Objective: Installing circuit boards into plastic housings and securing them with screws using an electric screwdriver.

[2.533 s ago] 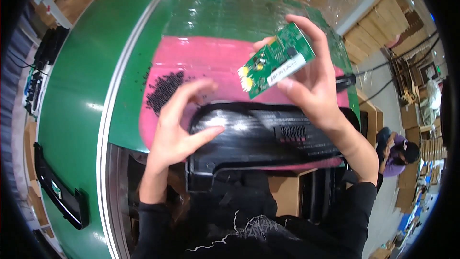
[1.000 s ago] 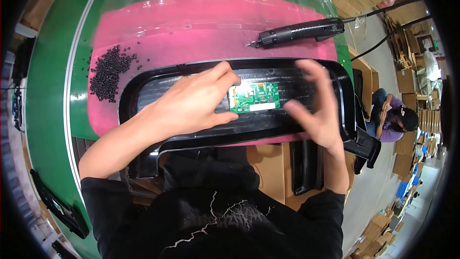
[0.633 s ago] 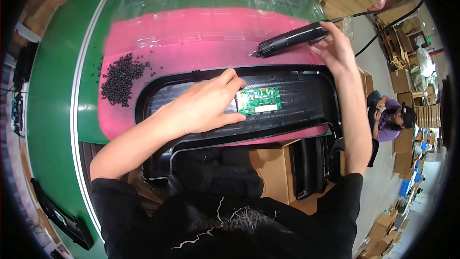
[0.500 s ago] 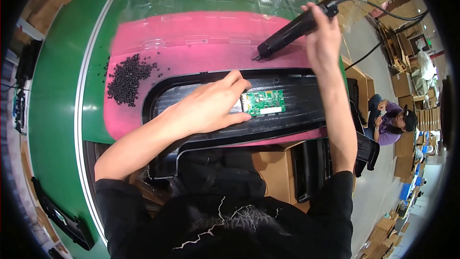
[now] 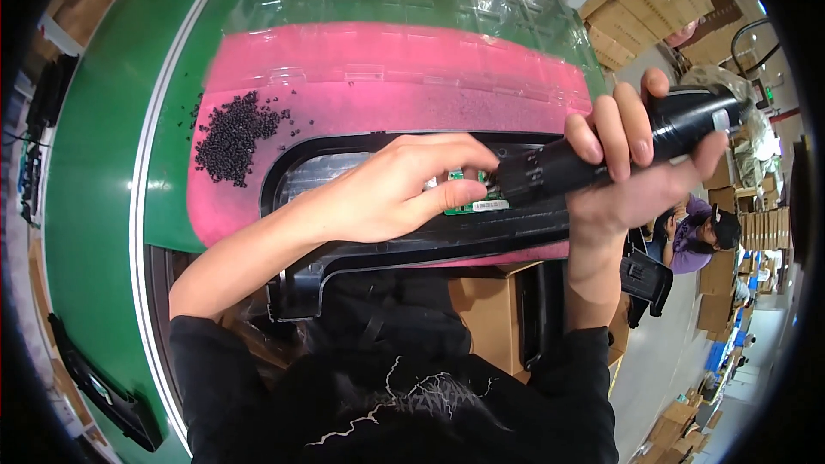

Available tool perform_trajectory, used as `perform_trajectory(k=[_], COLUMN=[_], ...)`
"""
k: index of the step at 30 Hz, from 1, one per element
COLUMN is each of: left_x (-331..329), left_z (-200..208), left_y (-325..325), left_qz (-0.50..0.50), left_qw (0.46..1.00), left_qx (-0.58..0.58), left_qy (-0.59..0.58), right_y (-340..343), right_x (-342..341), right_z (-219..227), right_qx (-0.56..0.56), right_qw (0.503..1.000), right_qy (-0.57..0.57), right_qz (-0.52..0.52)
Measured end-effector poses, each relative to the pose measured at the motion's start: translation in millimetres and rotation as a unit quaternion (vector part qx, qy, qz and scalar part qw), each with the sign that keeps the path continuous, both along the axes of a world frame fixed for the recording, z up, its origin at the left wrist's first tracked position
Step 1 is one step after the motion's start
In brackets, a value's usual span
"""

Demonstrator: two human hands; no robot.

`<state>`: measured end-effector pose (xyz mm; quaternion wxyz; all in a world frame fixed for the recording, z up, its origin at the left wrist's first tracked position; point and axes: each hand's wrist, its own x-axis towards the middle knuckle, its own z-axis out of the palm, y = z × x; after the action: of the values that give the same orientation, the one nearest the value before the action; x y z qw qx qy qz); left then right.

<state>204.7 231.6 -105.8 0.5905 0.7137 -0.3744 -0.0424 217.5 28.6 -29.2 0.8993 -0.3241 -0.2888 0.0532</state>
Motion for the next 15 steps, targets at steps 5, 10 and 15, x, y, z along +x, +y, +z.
perform_trajectory(k=[5,10,15], left_x=[-5.2,-2.6,-10.4], left_z=[4.0,-1.2,4.4], left_y=[0.1,2.1,0.1], left_qz=[-0.054,0.012,0.063], left_qw=[0.996,0.997,0.994], left_qx=[-0.047,-0.079,-0.085], left_qy=[0.055,-0.019,-0.029], right_y=[0.9,6.6,7.7], right_x=[-4.7,-13.8,-23.4], right_z=[-4.1,-5.6,0.2], right_qx=[-0.016,-0.061,-0.069], right_qw=[0.995,0.996,0.995], right_qy=[-0.072,-0.069,-0.065], right_qz=[0.068,0.017,-0.029])
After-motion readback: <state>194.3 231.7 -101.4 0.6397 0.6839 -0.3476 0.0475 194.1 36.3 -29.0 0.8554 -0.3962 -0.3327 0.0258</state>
